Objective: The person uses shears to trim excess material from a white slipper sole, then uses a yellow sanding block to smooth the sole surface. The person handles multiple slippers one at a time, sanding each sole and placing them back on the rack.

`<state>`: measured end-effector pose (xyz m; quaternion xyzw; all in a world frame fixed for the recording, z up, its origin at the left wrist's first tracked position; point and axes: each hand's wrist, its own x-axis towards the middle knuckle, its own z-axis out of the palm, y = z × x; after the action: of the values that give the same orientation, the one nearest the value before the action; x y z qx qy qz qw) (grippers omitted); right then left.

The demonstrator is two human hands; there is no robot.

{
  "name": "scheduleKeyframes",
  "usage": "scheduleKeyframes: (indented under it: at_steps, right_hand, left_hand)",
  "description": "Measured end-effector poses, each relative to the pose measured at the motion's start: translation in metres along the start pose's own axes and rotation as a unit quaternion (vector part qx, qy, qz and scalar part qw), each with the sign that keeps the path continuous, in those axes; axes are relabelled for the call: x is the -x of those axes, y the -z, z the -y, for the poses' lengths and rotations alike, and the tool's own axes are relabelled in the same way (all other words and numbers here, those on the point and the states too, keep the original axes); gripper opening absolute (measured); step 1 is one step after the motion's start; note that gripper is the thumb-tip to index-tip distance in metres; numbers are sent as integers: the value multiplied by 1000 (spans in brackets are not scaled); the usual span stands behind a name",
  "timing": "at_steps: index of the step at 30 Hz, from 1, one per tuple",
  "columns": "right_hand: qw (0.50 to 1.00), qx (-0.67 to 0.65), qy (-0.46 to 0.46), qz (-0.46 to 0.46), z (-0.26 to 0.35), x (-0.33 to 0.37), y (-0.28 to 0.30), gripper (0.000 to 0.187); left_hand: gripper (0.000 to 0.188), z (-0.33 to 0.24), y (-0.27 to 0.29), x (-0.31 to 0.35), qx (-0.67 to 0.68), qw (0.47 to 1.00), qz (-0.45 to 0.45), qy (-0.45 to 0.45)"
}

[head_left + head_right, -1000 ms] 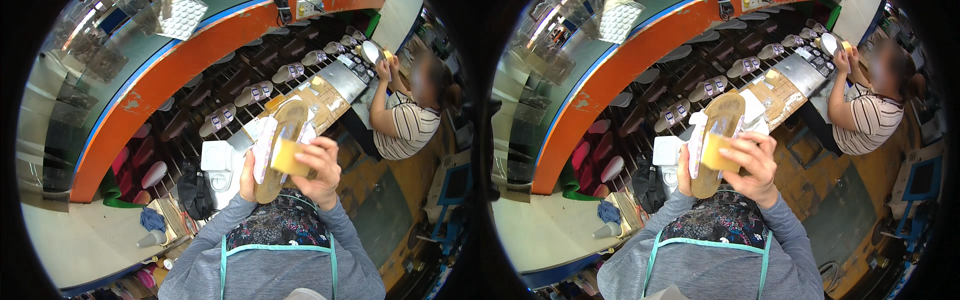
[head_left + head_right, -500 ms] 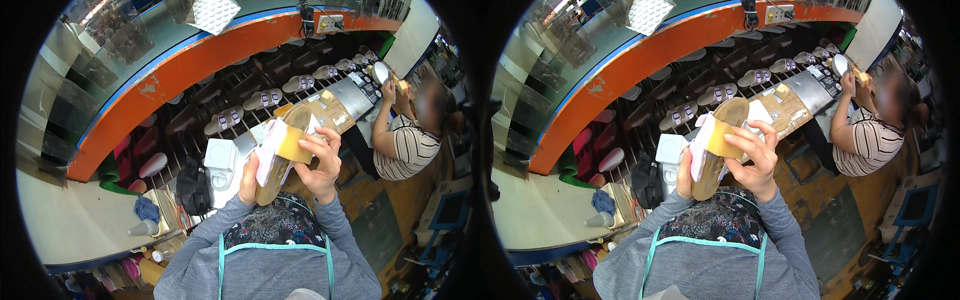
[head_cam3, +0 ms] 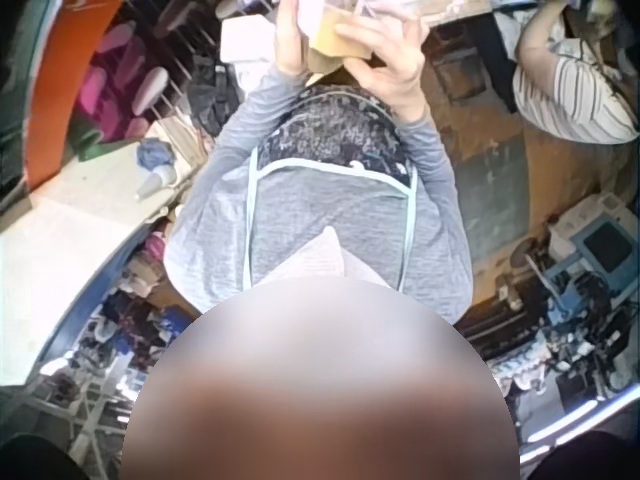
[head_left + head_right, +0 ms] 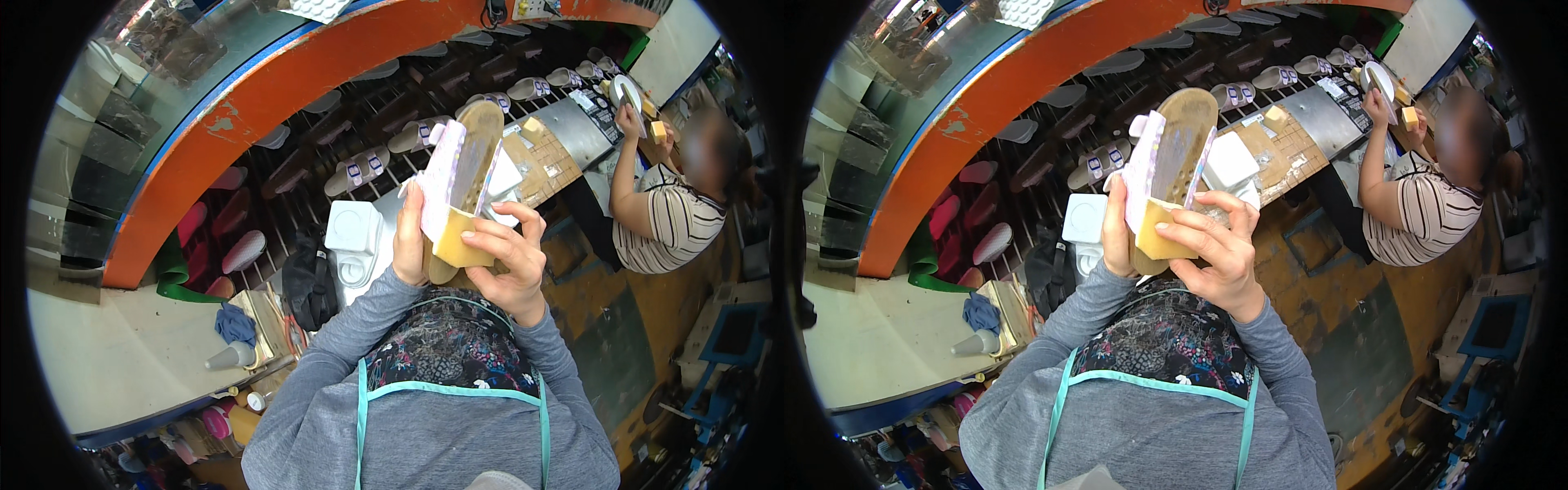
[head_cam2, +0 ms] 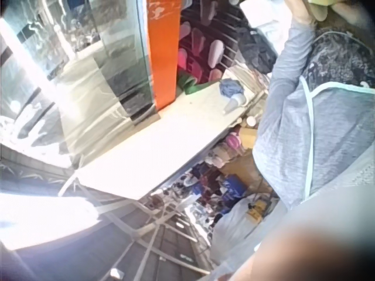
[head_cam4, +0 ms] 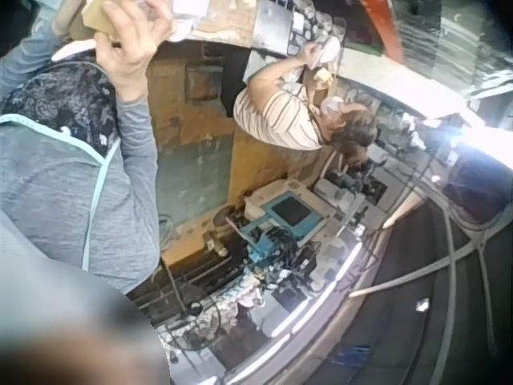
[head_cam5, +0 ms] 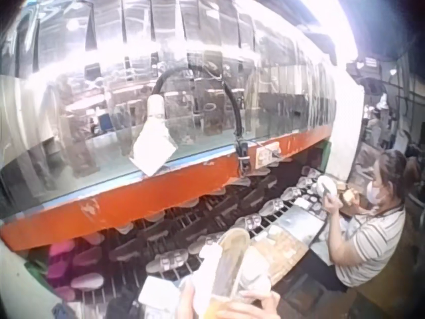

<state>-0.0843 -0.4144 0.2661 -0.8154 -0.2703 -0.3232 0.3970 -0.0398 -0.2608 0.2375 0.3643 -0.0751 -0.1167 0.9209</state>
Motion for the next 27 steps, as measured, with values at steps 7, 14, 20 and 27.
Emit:
scheduleKeyframes:
  at_steps: [7,14,20,27]
  right_hand:
    - [997,-27,-52,-47,10,12,-7,45]
    - [988,-76,-128,-47,11,25,-5,45]
    - [914,-263,-253,-177,7,18,-20,47]
    - [996,-51,-58,-42,22,18,-26,44]
  left_hand:
    - [68,7,1,-17,-59,995,-44,-74]
    - [61,38,0,-25,31,975,-104,-195]
    - [69,33,3,-22,62,985,-45,-156]
    - [59,11,14,-22,159,977,30,-136]
